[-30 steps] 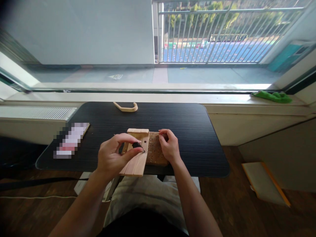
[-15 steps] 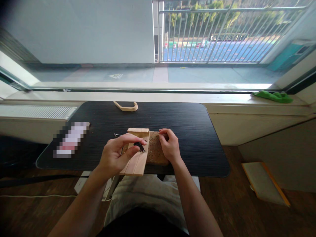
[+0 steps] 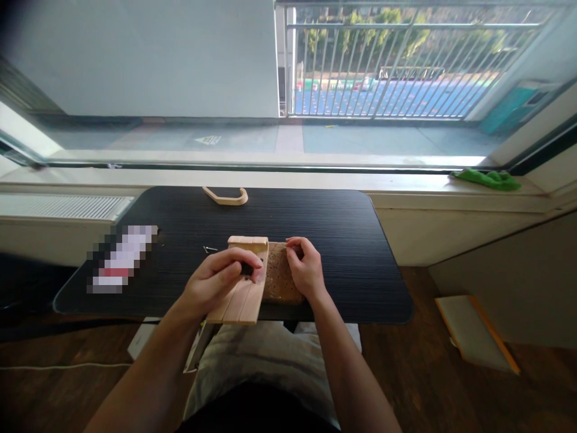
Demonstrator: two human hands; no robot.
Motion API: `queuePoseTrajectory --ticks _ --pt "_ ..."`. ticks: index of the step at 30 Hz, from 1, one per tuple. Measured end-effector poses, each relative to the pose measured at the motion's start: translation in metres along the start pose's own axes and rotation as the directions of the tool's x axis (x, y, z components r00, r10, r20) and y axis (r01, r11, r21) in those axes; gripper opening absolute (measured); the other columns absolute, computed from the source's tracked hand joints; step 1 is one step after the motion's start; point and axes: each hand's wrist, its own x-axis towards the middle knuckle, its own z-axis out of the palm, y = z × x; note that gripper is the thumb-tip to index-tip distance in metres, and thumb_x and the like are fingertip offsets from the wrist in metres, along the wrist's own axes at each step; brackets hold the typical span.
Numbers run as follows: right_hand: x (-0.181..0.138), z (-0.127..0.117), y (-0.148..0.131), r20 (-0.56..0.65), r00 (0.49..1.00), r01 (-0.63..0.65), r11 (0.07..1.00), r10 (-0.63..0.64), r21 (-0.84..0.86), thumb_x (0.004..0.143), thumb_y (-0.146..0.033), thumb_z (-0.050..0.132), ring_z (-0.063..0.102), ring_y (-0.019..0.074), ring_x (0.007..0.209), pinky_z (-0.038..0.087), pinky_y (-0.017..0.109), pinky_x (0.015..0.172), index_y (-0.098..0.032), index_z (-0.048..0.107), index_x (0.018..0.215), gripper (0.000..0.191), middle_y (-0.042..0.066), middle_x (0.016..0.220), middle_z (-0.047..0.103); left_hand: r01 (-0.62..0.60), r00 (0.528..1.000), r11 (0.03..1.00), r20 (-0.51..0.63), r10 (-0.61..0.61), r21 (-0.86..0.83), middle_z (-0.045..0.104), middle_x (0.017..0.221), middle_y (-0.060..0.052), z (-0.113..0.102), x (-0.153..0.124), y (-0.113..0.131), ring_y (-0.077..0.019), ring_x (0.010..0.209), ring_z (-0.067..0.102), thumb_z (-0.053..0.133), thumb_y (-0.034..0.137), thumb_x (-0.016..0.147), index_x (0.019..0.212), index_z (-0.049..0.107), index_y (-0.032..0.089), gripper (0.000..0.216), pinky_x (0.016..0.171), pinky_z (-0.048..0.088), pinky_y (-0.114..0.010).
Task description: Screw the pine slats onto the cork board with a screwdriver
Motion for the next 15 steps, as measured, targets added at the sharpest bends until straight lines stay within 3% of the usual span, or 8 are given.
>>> queuePoseTrajectory --ticks 6,10,12,15 --pt "0.0005 -0.0009 0.0023 0.006 1.0 0.01 1.0 -0.01 -0.006 0.08 -0.029 0.057 0.066 0.0222 0.09 0.052 0.039 0.085 -0.023 0.062 0.082 0.009 0.007 0.097 0.074 -0.007 0.996 0.972 -0.087 0.028 0.234 0.058 0.068 -0.003 0.0087 0.01 0.0003 -0.015 0.065 0.054 0.044 0.051 0.098 0.104 0.074 0.017 0.046 0.061 0.045 -0.028" --pt "0.0005 -0.0006 0.0029 0.007 1.0 0.012 1.0 -0.012 -0.003 0.082 -0.031 0.056 0.066 0.0222 0.089 0.052 0.04 0.085 -0.023 0.062 0.083 0.01 0.006 0.096 0.073 -0.067 0.986 0.907 -0.114 0.126 0.417 0.065 0.081 -0.004 0.0092 0.0097 0.0037 -0.0147 0.076 0.059 0.052 0.045 0.097 0.111 0.072 0.019 0.036 0.072 0.049 -0.028" --pt "0.0004 -0.0002 0.0025 0.006 1.0 0.011 1.0 -0.011 0.001 0.083 -0.032 0.056 0.066 0.0226 0.09 0.051 0.04 0.086 -0.023 0.062 0.082 0.01 0.006 0.095 0.073 -0.035 0.97 0.916 -0.209 0.128 0.399 0.066 0.081 -0.002 0.0089 0.008 0.0018 -0.0137 0.074 0.061 0.063 0.044 0.09 0.113 0.069 0.02 0.034 0.07 0.051 -0.027" --pt "0.0004 0.0002 0.0017 0.001 1.0 0.011 1.0 -0.011 0.011 0.083 -0.032 0.057 0.066 0.023 0.089 0.051 0.04 0.085 -0.023 0.061 0.08 0.01 0.006 0.094 0.074 0.045 0.939 0.951 -0.337 0.064 0.305 0.067 0.075 -0.002 0.0082 0.0047 -0.0034 -0.0139 0.069 0.063 0.076 0.046 0.079 0.096 0.066 0.017 0.035 0.064 0.052 -0.025"
